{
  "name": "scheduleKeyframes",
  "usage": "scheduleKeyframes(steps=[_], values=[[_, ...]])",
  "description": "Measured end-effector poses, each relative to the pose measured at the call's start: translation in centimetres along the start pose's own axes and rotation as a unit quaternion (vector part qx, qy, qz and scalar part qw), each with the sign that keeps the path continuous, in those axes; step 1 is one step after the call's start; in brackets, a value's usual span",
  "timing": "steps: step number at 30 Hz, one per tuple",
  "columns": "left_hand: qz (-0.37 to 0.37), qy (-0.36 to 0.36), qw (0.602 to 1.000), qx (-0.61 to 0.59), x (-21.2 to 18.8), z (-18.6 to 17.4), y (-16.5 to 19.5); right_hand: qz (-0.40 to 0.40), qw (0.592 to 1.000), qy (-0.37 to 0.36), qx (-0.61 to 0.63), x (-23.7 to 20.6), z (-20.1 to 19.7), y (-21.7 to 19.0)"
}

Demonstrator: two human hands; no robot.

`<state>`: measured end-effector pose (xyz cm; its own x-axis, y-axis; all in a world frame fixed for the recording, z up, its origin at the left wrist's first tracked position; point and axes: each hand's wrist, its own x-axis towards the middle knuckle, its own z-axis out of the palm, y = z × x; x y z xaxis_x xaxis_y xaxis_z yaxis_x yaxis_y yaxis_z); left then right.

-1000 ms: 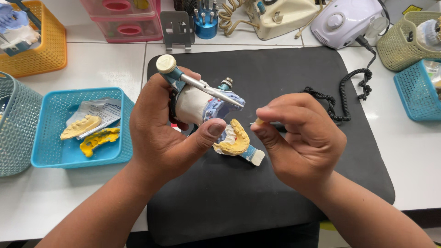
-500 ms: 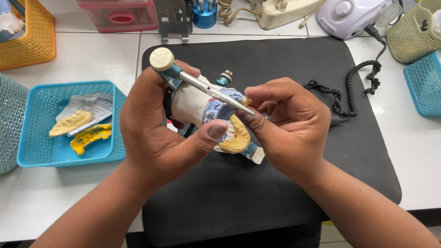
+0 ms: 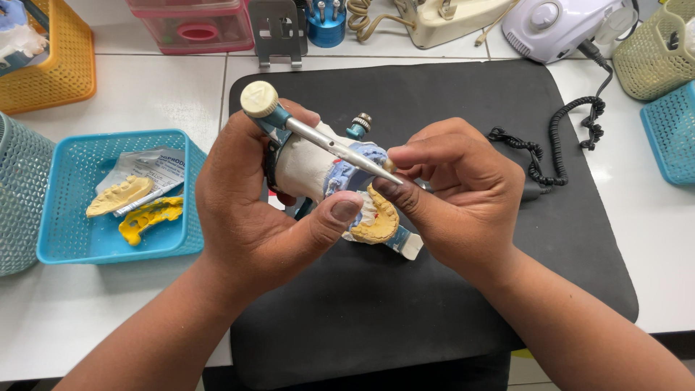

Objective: The person handles a dental articulator with a blue impression and a yellow cast, then removes the impression. They use a rotary tool and a hand instrument to shape the blue impression, then place a single artificial tooth into the prepared site.

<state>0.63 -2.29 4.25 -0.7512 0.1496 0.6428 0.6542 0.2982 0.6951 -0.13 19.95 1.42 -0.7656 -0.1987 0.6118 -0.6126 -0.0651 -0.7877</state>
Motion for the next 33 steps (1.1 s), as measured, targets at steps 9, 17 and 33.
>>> scheduleKeyframes(steps=[9, 17, 33], values=[[-0.002, -0.003, 1.0, 0.031, 0.0, -0.1, -0.3, 0.012, 1.0, -0.009, 0.014, 0.0, -0.2, -0.3], [0.159, -0.008, 0.986, 0.05, -0.4, -0.8, -1.5, -0.029, 0.999, -0.021, 0.038, -1.0, 0.1, -1.9], [0.258, -0.053, 0.961, -0.087, 0.2, -0.3, -1.9, -0.166, 0.975, -0.072, -0.132, -1.1, -0.7, -5.1]])
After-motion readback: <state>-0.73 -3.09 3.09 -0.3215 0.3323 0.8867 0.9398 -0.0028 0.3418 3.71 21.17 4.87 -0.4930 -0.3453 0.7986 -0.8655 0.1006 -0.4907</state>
